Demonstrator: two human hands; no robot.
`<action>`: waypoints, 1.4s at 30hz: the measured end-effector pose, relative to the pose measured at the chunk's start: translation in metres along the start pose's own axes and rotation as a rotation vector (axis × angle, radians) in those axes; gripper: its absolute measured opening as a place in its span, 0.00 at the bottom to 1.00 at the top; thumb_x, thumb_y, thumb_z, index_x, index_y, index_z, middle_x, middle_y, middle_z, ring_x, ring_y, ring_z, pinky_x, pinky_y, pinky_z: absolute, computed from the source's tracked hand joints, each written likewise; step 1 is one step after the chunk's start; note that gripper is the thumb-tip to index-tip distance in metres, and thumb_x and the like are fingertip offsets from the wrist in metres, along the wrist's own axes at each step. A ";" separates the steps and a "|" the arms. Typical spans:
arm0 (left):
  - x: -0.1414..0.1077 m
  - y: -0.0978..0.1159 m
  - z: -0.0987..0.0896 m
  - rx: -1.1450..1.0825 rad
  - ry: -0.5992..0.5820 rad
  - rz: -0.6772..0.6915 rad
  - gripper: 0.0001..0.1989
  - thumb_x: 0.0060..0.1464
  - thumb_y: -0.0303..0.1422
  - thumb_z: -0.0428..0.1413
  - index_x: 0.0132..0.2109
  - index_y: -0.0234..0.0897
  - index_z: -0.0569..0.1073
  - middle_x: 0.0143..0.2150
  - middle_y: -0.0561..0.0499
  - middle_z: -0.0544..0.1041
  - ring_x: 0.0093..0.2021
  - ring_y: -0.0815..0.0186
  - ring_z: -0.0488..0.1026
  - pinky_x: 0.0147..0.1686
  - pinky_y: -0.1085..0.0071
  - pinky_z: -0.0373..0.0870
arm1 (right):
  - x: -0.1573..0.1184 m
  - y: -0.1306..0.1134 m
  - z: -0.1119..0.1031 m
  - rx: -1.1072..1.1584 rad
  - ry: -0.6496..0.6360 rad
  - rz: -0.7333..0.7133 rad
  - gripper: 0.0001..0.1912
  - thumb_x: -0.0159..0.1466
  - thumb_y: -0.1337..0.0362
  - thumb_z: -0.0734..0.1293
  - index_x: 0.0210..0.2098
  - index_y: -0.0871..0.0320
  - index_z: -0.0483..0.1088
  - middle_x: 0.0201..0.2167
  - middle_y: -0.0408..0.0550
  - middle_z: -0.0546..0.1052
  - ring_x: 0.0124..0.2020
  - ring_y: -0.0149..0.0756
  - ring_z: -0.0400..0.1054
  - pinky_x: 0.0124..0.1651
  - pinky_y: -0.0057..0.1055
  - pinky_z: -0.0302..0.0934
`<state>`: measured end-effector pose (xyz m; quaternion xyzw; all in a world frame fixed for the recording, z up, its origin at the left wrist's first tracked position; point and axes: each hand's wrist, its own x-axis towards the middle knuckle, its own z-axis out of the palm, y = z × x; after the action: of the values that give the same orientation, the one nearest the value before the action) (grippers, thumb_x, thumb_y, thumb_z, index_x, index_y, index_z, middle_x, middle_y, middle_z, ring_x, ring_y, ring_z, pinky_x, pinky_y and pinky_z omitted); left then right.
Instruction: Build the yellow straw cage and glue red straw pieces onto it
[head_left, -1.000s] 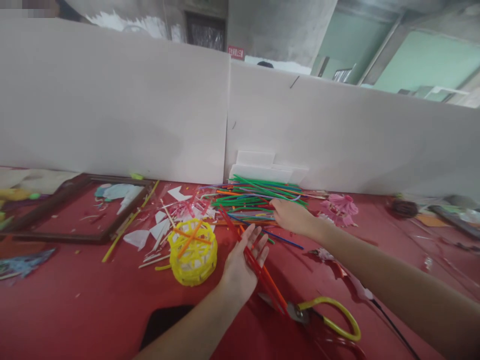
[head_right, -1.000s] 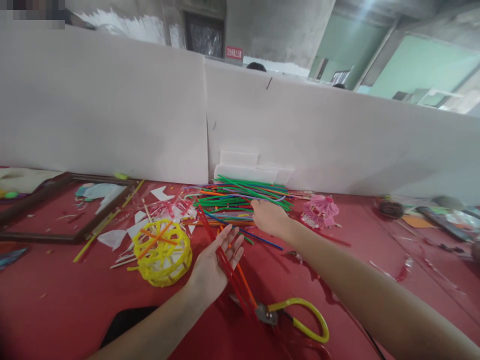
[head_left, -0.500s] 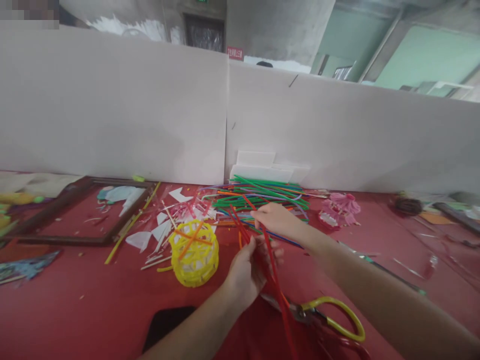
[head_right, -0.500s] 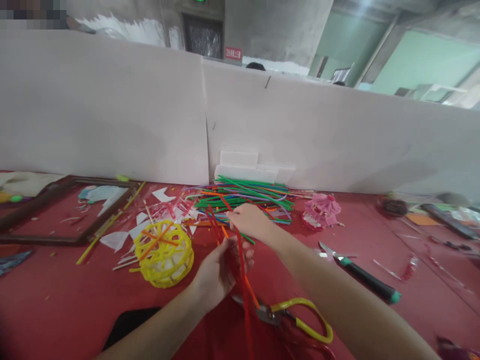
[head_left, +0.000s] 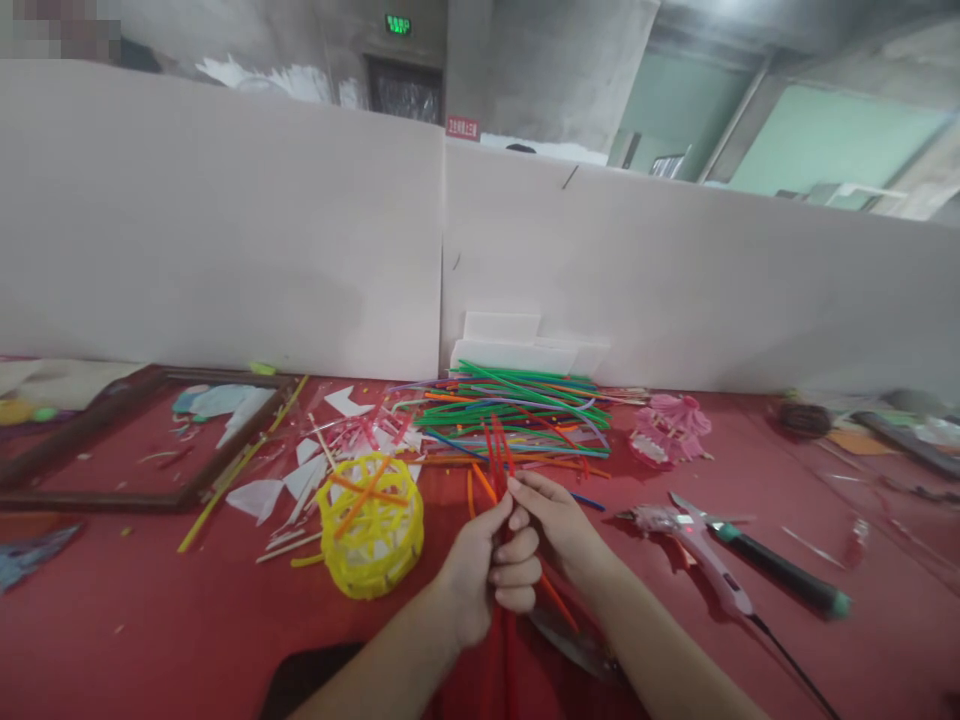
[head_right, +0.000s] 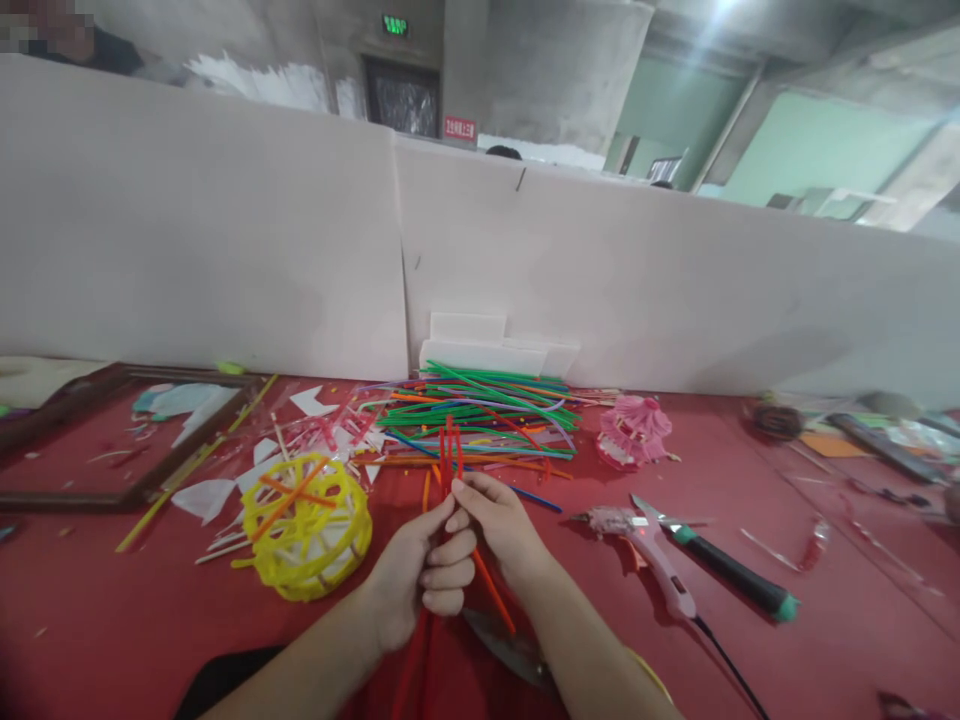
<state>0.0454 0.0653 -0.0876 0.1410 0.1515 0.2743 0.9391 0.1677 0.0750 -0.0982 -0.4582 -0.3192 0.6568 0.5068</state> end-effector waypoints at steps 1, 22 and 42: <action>-0.001 0.002 0.001 -0.007 -0.022 -0.034 0.20 0.59 0.45 0.54 0.27 0.38 0.59 0.14 0.63 0.48 0.15 0.78 0.33 0.13 0.83 0.37 | 0.000 0.001 0.000 0.013 -0.023 0.031 0.24 0.46 0.46 0.77 0.29 0.59 0.72 0.12 0.38 0.70 0.13 0.24 0.59 0.20 0.22 0.54; -0.007 -0.049 0.033 0.095 0.667 0.667 0.04 0.57 0.25 0.56 0.34 0.36 0.71 0.29 0.55 0.74 0.28 0.73 0.71 0.33 0.76 0.69 | -0.005 0.006 -0.003 0.001 -0.231 0.064 0.25 0.53 0.43 0.73 0.36 0.60 0.75 0.12 0.33 0.63 0.08 0.20 0.50 0.08 0.17 0.45; -0.032 -0.060 0.005 0.301 0.727 0.546 0.19 0.62 0.35 0.53 0.58 0.44 0.60 0.55 0.43 0.77 0.47 0.62 0.79 0.40 0.71 0.74 | -0.002 0.006 0.003 -0.112 -0.081 -0.113 0.22 0.51 0.46 0.73 0.32 0.60 0.78 0.23 0.43 0.72 0.19 0.25 0.59 0.19 0.23 0.51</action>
<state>0.0499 -0.0022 -0.0973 0.2052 0.4656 0.5175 0.6880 0.1623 0.0712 -0.1018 -0.4399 -0.4009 0.6264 0.5033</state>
